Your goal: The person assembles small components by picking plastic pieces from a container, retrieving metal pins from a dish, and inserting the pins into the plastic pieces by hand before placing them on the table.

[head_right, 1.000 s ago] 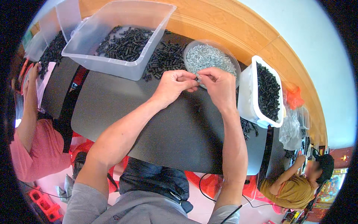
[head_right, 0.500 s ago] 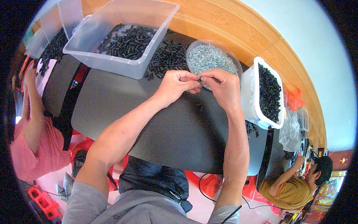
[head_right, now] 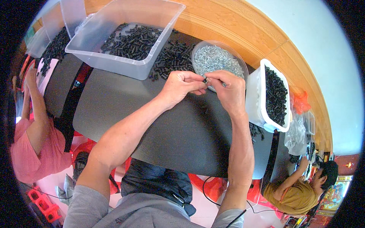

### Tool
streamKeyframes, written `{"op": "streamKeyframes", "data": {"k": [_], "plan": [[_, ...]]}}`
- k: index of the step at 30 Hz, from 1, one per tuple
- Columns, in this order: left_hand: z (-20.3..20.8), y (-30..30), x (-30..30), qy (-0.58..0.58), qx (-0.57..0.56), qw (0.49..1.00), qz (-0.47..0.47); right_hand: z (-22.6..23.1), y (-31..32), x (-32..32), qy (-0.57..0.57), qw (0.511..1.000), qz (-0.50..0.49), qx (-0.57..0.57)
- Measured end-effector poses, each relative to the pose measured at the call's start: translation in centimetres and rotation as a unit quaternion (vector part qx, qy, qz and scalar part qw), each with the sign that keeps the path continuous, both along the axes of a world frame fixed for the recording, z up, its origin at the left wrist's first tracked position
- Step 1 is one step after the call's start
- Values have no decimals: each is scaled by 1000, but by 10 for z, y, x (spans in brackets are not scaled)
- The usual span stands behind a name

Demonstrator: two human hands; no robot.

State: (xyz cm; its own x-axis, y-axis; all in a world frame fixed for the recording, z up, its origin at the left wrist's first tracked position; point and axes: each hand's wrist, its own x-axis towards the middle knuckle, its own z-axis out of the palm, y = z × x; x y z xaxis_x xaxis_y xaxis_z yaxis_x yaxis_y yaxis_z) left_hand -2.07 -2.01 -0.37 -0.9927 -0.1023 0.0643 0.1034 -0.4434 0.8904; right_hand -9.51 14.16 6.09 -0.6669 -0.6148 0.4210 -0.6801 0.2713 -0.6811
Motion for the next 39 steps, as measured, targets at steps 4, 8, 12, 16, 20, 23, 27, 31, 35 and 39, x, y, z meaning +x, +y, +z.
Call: {"op": "streamKeyframes", "data": {"k": [4,8,12,16,20,23,27,31,35,39], "plan": [[-2,0,-1,-6,-6,1000,2,2,-1,2,18,1000,-5,15],[-3,1,-3,-2,3,1000,9,2,2,1,-12,1000,-10,-16],[-3,0,-3,-1,11,1000,7,1,1,0,-20,1000,-17,-16],[-3,0,-3,-3,8,1000,7,0,0,0,-1,1000,-12,0],[-3,1,-3,-6,9,1000,7,-3,0,-1,-16,1000,-19,2],[-3,2,-3,-5,0,1000,13,-3,1,-2,-31,999,-19,1],[-3,2,-3,-4,1,1000,14,-4,1,-2,-40,999,-20,-1],[-3,1,-1,6,-5,1000,13,-5,0,0,-31,999,-14,-11],[-3,1,0,15,-3,1000,12,-4,-1,3,-26,999,-20,-12],[-4,2,0,23,-10,999,21,-3,-1,4,-27,999,-30,-12]]}}
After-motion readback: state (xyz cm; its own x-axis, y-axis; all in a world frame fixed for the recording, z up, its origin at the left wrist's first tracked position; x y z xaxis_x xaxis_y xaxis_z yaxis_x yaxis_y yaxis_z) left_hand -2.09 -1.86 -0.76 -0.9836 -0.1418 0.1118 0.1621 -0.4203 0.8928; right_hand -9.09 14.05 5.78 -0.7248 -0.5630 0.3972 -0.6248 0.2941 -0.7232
